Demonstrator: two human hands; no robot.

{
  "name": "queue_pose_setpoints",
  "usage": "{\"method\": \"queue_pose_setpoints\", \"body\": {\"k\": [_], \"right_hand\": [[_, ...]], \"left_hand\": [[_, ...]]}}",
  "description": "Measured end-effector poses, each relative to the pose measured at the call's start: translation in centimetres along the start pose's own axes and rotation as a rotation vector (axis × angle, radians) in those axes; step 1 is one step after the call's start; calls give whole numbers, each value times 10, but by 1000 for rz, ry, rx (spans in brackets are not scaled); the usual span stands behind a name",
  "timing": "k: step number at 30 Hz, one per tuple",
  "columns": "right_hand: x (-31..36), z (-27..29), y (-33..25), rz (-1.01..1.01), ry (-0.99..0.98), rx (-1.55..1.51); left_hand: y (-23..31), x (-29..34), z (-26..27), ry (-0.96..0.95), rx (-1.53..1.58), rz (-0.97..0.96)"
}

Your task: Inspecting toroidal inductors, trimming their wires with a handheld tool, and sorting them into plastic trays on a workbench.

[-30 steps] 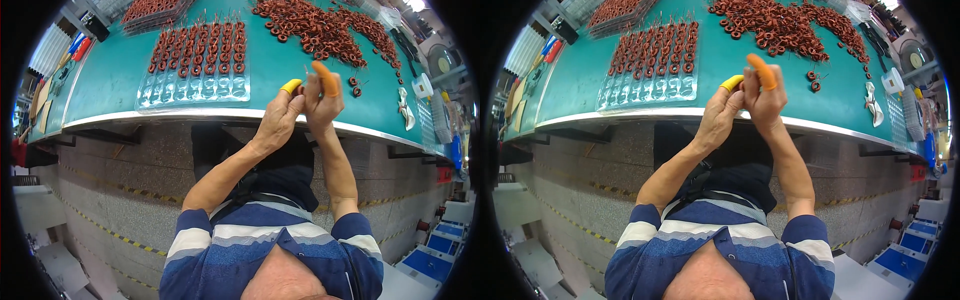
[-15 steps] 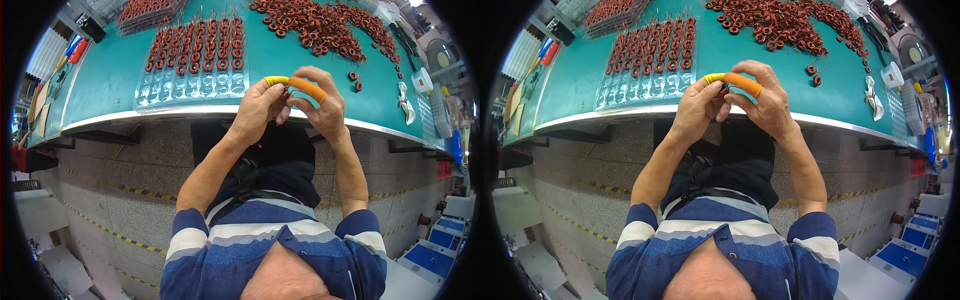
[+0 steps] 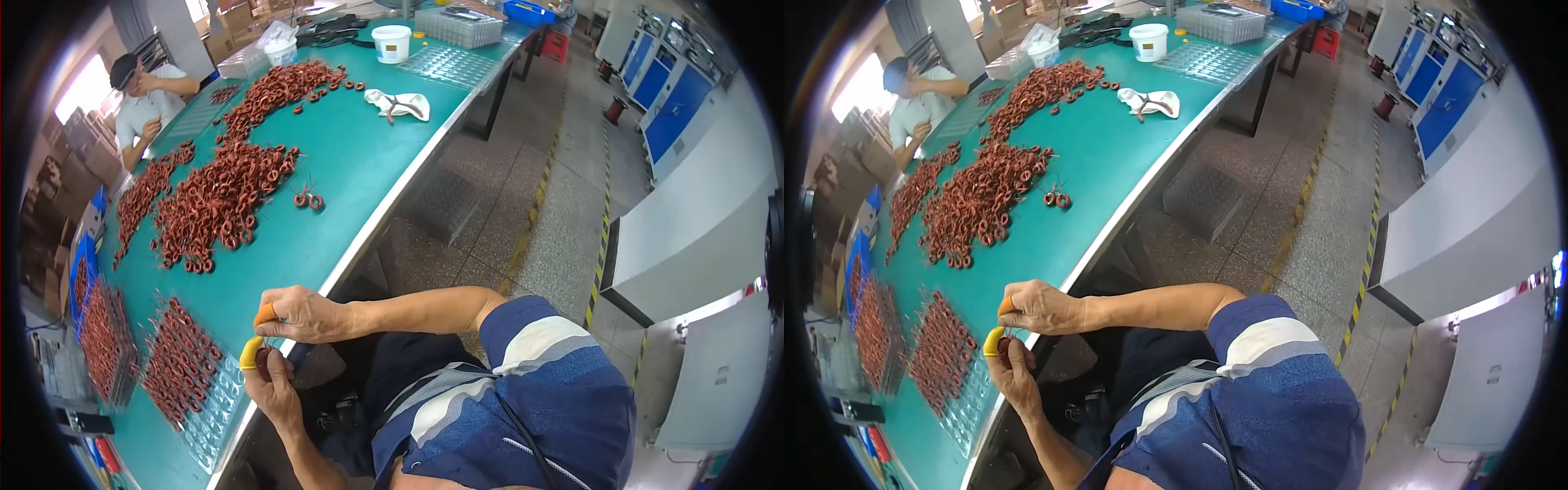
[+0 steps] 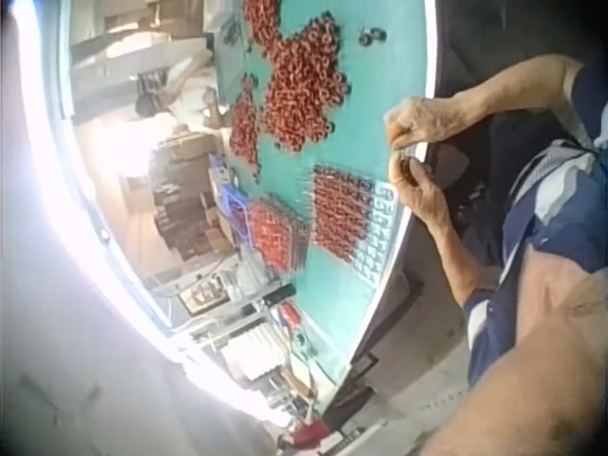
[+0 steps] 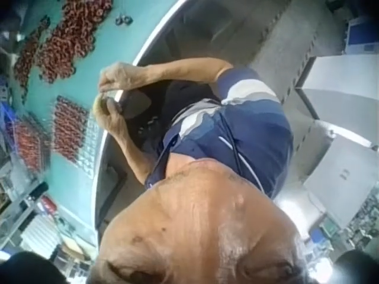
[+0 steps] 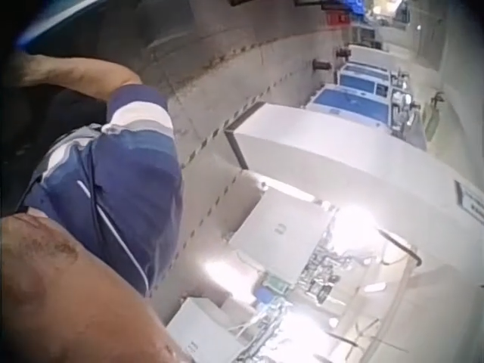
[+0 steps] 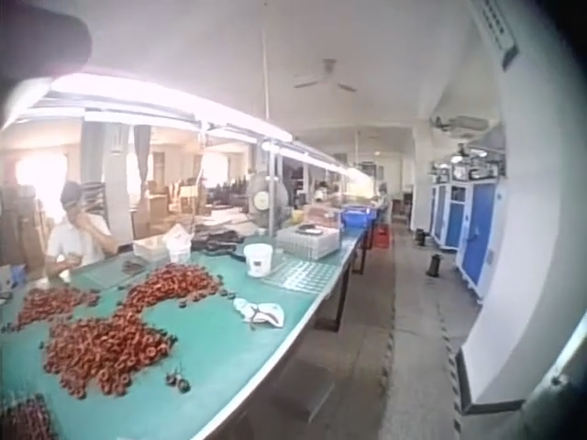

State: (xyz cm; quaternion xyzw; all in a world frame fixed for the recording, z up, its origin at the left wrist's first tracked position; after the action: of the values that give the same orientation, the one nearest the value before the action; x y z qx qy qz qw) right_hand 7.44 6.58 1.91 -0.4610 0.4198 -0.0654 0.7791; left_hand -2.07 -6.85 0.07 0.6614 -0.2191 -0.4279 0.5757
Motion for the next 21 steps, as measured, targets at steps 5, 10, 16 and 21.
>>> {"method": "queue_pose_setpoints", "body": {"k": [5,10,16,21], "right_hand": [[4,12,-14,461,128,428],[13,6,-27,412,151,309],[17,9,-22,322,209,79],[20,1,-7,-383,68,-555]], "left_hand": [[6,-12,-2,56,-231,-33],[14,-13,4,-86,66,171],[19,-8,-5,-32,297,245],[22,-9,-11,72,316,226]]}}
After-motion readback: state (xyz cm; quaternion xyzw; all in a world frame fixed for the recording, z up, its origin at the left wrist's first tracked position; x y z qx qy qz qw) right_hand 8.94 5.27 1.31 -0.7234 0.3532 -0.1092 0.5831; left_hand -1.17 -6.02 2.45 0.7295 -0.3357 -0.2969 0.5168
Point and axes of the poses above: each hand's wrist, its own x-axis away from the middle knuckle, its own z-axis out of the back of the hand, y = z × x, the point moved 2 cm from there along -x, towards the middle knuckle, and after that the axes turned 1 degree about z, right-handed, at the moved point
